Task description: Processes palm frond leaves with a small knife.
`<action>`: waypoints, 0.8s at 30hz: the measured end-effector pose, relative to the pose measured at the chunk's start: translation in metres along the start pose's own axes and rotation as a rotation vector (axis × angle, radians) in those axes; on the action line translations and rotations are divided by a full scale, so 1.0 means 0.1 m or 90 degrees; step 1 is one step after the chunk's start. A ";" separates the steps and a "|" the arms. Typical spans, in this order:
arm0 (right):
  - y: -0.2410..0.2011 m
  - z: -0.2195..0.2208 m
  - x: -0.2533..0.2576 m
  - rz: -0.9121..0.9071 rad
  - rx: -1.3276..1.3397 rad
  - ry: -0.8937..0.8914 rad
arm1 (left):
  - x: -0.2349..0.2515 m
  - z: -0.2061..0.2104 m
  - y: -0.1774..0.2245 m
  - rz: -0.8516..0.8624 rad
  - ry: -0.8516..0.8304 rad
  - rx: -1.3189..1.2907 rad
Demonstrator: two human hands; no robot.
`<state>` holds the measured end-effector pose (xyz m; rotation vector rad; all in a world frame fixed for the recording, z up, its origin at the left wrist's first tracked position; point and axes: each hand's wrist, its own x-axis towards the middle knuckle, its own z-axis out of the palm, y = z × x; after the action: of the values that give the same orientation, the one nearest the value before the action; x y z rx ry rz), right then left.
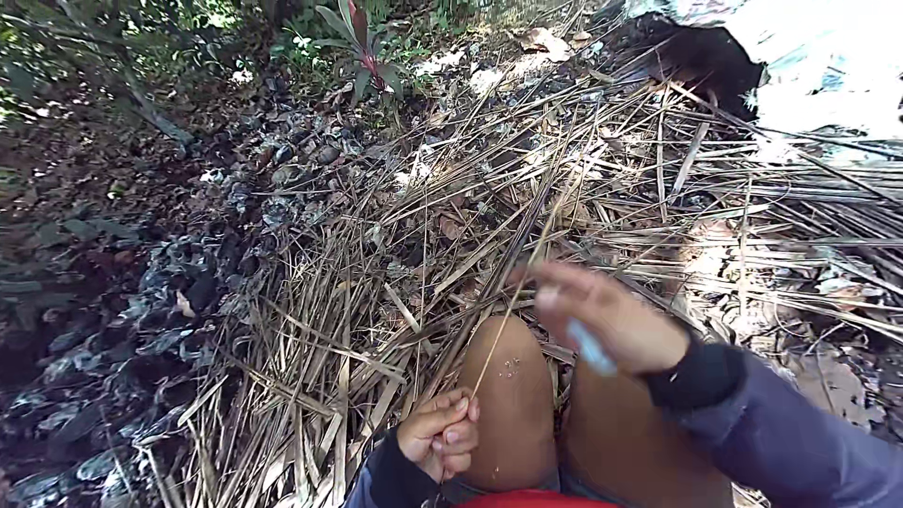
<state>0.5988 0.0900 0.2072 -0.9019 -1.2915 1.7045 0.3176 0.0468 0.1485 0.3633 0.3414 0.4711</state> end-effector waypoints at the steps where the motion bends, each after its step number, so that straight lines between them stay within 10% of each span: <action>1: 0.10 0.10 -0.04 0.047 -0.007 -0.082 | 0.01 -0.01 0.01 0.002 0.000 -0.007; 10: -0.17 -0.54 0.10 -0.180 -0.070 0.140 | -0.27 -0.34 -0.09 -0.009 0.010 0.026; 17: 0.34 0.50 -0.12 0.072 -0.102 -0.162 | 0.02 0.01 -0.16 0.266 0.225 0.315; 24: -0.05 -0.14 0.02 -0.107 0.013 0.116 | -0.14 0.07 -0.36 0.406 0.355 0.599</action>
<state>0.6109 0.0983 0.2085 -0.8890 -1.1909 1.4684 0.3225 0.0079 0.1433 1.2864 1.0072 1.0328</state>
